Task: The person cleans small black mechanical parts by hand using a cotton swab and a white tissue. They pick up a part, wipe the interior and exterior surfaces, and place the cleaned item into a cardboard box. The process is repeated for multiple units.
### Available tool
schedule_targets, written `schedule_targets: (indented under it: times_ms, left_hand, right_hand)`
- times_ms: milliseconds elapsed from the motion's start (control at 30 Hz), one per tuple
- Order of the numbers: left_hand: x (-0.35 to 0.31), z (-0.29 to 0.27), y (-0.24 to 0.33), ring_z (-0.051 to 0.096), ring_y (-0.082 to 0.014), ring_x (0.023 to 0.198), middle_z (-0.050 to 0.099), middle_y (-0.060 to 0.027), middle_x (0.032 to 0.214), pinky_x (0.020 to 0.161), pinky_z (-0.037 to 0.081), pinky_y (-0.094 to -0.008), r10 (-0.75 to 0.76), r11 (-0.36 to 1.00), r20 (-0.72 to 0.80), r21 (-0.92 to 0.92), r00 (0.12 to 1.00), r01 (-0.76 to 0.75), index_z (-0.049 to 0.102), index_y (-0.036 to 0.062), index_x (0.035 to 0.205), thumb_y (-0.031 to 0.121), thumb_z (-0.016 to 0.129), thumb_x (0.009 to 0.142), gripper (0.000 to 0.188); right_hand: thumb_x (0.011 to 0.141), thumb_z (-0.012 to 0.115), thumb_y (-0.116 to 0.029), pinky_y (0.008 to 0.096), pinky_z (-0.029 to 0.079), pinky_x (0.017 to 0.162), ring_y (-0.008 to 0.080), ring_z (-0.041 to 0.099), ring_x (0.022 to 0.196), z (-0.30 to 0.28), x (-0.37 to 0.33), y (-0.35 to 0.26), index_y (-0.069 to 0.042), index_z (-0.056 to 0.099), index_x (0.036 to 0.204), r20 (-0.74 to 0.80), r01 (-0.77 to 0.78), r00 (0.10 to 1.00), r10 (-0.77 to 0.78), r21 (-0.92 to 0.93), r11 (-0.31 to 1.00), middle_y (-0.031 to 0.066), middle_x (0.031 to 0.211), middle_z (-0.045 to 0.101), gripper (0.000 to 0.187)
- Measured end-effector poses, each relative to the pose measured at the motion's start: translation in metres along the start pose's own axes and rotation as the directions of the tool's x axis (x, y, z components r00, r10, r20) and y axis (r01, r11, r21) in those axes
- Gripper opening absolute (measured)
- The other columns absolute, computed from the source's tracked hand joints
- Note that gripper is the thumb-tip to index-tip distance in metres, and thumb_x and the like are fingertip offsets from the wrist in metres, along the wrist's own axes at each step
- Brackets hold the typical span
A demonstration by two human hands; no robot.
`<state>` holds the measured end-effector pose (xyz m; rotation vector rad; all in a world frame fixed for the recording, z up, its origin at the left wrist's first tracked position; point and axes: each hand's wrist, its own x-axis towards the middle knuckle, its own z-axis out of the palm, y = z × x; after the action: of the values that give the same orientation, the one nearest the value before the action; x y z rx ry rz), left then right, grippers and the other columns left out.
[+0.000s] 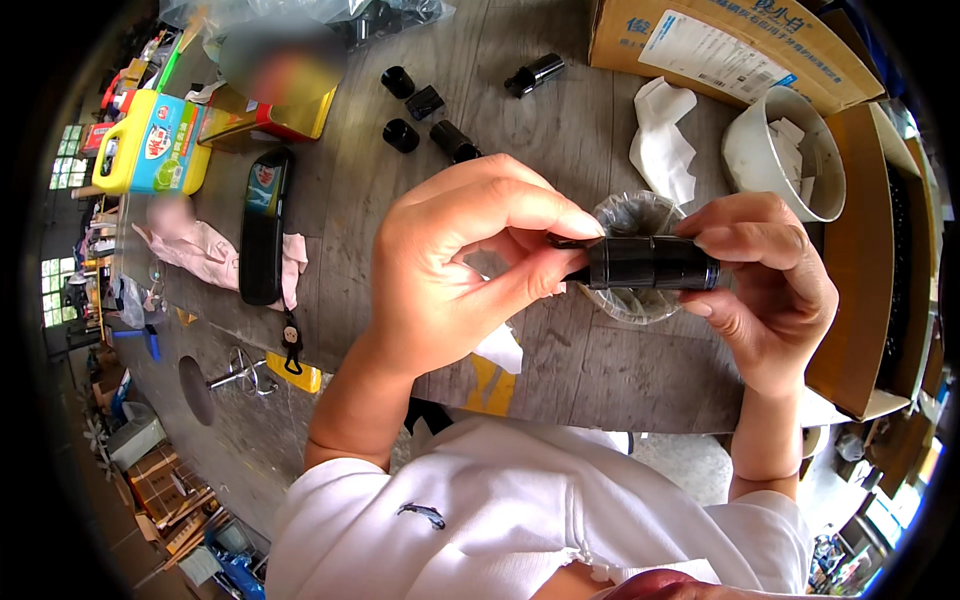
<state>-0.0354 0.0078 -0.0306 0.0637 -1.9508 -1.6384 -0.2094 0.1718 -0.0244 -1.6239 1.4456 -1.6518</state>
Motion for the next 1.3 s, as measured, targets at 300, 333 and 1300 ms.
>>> schedule_targets:
  times_ms: [300, 333, 1300]
  left_hand:
    - [-0.002, 0.002, 0.005, 0.06, -0.0145, 0.072, 0.056, -0.0131, 0.088, 0.055, 0.054, -0.0211, -0.045, 0.997, -0.024, 0.055, 0.999, 0.046, 0.062, -0.0066, 0.093, -0.01, 0.061, 0.077, 0.017]
    - [-0.002, 0.001, 0.007, 0.059, -0.0137, 0.071, 0.057, -0.0127, 0.087, 0.054, 0.053, -0.0205, -0.062, 0.997, -0.031, 0.051, 0.998, 0.063, 0.062, -0.0064, 0.093, -0.01, 0.061, 0.077, 0.016]
    - [0.003, 0.009, 0.008, 0.053, -0.0131, 0.063, 0.064, -0.0065, 0.077, 0.055, 0.039, -0.0225, 0.098, 0.931, 0.017, 0.352, 0.995, -0.097, 0.066, 0.0003, 0.083, -0.005, 0.067, 0.068, 0.016]
  right_hand:
    - [0.071, 0.076, -0.01, 0.0258, 0.051, 0.067, 0.0174, 0.063, 0.074, 0.015, -0.004, 0.002, 0.011, 0.056, 0.099, -0.159, 0.029, 0.987, -0.027, 0.013, 0.999, 0.0176, 0.093, 0.063, 0.041]
    - [0.071, 0.076, -0.009, 0.0261, 0.051, 0.066, 0.0178, 0.063, 0.074, 0.01, -0.001, 0.005, 0.01, 0.056, 0.099, -0.097, 0.075, 0.992, -0.08, -0.054, 0.996, 0.0174, 0.093, 0.063, 0.04]
    - [0.063, 0.079, -0.03, 0.0314, 0.044, 0.062, 0.022, 0.057, 0.069, 0.015, -0.001, 0.0, 0.01, 0.056, 0.097, 0.029, 0.159, 0.987, -0.158, -0.306, 0.939, 0.0147, 0.082, 0.062, 0.058]
